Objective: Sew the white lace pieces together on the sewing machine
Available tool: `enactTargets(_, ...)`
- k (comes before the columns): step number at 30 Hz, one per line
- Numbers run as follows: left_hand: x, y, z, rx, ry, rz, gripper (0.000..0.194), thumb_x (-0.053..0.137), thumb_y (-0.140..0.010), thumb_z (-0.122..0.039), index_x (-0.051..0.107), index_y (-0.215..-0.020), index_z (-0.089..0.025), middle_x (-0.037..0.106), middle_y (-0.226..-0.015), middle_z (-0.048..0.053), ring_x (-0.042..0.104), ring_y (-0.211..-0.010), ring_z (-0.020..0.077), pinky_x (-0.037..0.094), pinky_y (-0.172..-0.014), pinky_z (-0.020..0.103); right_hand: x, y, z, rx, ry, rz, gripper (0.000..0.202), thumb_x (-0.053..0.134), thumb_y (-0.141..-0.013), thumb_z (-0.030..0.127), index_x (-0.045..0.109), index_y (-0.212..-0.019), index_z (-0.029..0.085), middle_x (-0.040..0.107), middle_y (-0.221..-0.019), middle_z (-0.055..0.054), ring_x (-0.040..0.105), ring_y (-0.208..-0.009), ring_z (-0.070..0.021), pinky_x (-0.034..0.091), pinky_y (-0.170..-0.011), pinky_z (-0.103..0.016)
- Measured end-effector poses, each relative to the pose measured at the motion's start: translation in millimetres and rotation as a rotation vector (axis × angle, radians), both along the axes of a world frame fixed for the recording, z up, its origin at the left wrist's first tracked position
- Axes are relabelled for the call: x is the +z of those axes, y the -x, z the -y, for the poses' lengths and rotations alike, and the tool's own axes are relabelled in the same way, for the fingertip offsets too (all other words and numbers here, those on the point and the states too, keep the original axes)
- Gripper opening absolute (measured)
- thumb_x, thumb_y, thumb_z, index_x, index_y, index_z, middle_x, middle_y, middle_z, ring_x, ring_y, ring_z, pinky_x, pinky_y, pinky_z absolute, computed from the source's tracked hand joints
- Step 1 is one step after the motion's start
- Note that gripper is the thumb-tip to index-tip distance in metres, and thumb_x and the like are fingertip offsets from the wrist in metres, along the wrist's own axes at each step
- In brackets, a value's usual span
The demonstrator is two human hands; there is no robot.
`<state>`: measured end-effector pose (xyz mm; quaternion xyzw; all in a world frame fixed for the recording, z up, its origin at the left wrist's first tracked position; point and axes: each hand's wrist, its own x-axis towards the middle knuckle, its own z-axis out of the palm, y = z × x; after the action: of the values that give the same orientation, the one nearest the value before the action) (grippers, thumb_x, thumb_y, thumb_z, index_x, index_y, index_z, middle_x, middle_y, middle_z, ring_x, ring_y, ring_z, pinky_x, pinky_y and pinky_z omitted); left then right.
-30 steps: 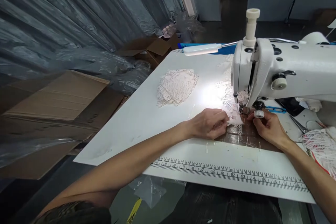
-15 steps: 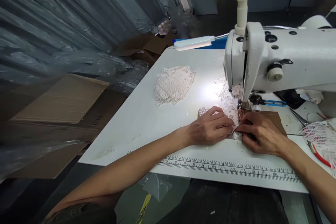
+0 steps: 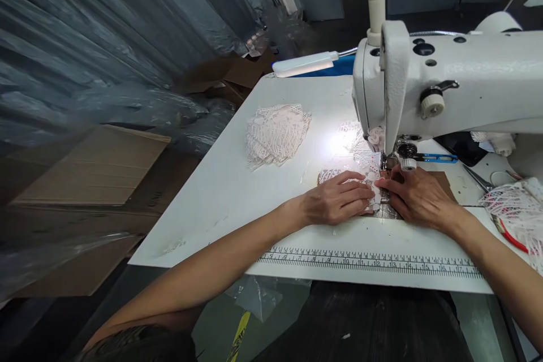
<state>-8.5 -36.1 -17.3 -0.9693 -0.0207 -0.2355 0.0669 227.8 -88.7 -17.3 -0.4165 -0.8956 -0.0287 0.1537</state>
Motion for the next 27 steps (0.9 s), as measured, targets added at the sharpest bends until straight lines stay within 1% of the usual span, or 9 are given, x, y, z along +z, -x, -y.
enactTargets(4, 0.7, 3, -7, 0.003, 0.129, -0.108, 0.026, 0.048, -0.099, -0.031, 0.066, -0.091, -0.015, 0.072, -0.102, 0.008, 0.066, -0.091, 0.0147, 0.053, -0.082, 0.032, 0.8, 4, 2, -0.062, -0.013, -0.013, 0.037, 0.036, -0.097, 0.033, 0.067, -0.115, 0.021, 0.061, -0.092, -0.012, 0.057, -0.072, -0.0203, 0.046, -0.058, -0.031)
enactTargets(8, 0.8, 4, -8, 0.022, 0.192, -0.011, 0.019, 0.048, -0.097, -0.023, 0.065, -0.091, -0.016, 0.072, -0.098, 0.006, 0.065, -0.084, 0.0133, 0.050, -0.076, 0.031, -2.7, -4, 2, -0.075, 0.065, -0.162, 0.035, 0.037, -0.098, 0.030, 0.063, -0.119, 0.019, 0.063, -0.097, -0.011, 0.060, -0.076, -0.0185, 0.049, -0.063, -0.030)
enactTargets(11, 2.8, 3, -5, 0.070, 0.162, -0.003, 0.023, 0.048, -0.097, -0.024, 0.064, -0.082, -0.017, 0.073, -0.097, 0.005, 0.065, -0.081, 0.0130, 0.049, -0.081, 0.035, -7.1, -12, 0, -0.106, 0.131, -0.211, 0.038, 0.034, -0.099, 0.027, 0.059, -0.127, 0.022, 0.063, -0.101, -0.009, 0.061, -0.079, -0.0167, 0.050, -0.065, -0.028)
enactTargets(13, 4.9, 2, -3, 0.071, 0.162, -0.052, 0.024, 0.048, -0.097, -0.023, 0.065, -0.080, -0.017, 0.073, -0.100, 0.005, 0.066, -0.087, 0.0140, 0.051, -0.086, 0.037, -8.8, -13, -1, -0.106, 0.094, -0.141, 0.040, 0.033, -0.099, 0.028, 0.060, -0.129, 0.026, 0.062, -0.100, -0.008, 0.060, -0.079, -0.0167, 0.047, -0.060, -0.027)
enactTargets(17, 6.4, 2, 1, -0.047, 0.178, -0.126, 0.022, 0.047, -0.094, -0.015, 0.066, -0.083, -0.015, 0.071, -0.109, 0.008, 0.066, -0.101, 0.0154, 0.055, -0.095, 0.037, -4.9, -5, -3, -0.053, -0.034, 0.022, 0.041, 0.032, -0.099, 0.032, 0.062, -0.126, 0.028, 0.060, -0.093, -0.008, 0.055, -0.067, -0.0159, 0.039, -0.049, -0.025)
enactTargets(19, 5.1, 1, 2, -0.064, 0.188, -0.129, 0.023, 0.045, -0.094, -0.012, 0.067, -0.085, -0.014, 0.071, -0.110, 0.009, 0.066, -0.103, 0.0157, 0.056, -0.096, 0.036, -0.9, 3, -2, -0.096, -0.080, 0.079, 0.040, 0.032, -0.098, 0.034, 0.064, -0.122, 0.028, 0.059, -0.090, -0.008, 0.053, -0.062, -0.0157, 0.034, -0.045, -0.025)
enactTargets(22, 1.5, 2, 2, -0.017, 0.221, -0.087, 0.023, 0.045, -0.097, -0.017, 0.067, -0.094, -0.012, 0.071, -0.108, 0.010, 0.066, -0.104, 0.0162, 0.056, -0.096, 0.034, 2.2, 11, 0, -0.196, -0.116, 0.130, 0.038, 0.034, -0.098, 0.035, 0.066, -0.117, 0.026, 0.060, -0.083, -0.009, 0.052, -0.059, -0.0172, 0.028, -0.041, -0.027)
enactTargets(24, -1.2, 2, -1, 0.003, 0.259, -0.061, 0.023, 0.046, -0.099, -0.022, 0.067, -0.099, -0.013, 0.071, -0.109, 0.009, 0.066, -0.105, 0.0148, 0.054, -0.099, 0.034, 1.5, 13, 2, -0.233, -0.100, 0.123, 0.037, 0.035, -0.097, 0.035, 0.066, -0.115, 0.024, 0.060, -0.081, -0.009, 0.052, -0.058, -0.0179, 0.028, -0.041, -0.027)
enactTargets(27, -4.7, 4, -6, 0.018, 0.326, -0.056, 0.021, 0.047, -0.099, -0.020, 0.067, -0.096, -0.017, 0.071, -0.112, 0.006, 0.066, -0.105, 0.0116, 0.049, -0.106, 0.037, -0.5, 7, 4, -0.231, -0.027, 0.019, 0.037, 0.036, -0.097, 0.033, 0.063, -0.120, 0.021, 0.062, -0.085, -0.010, 0.056, -0.063, -0.0187, 0.039, -0.045, -0.027)
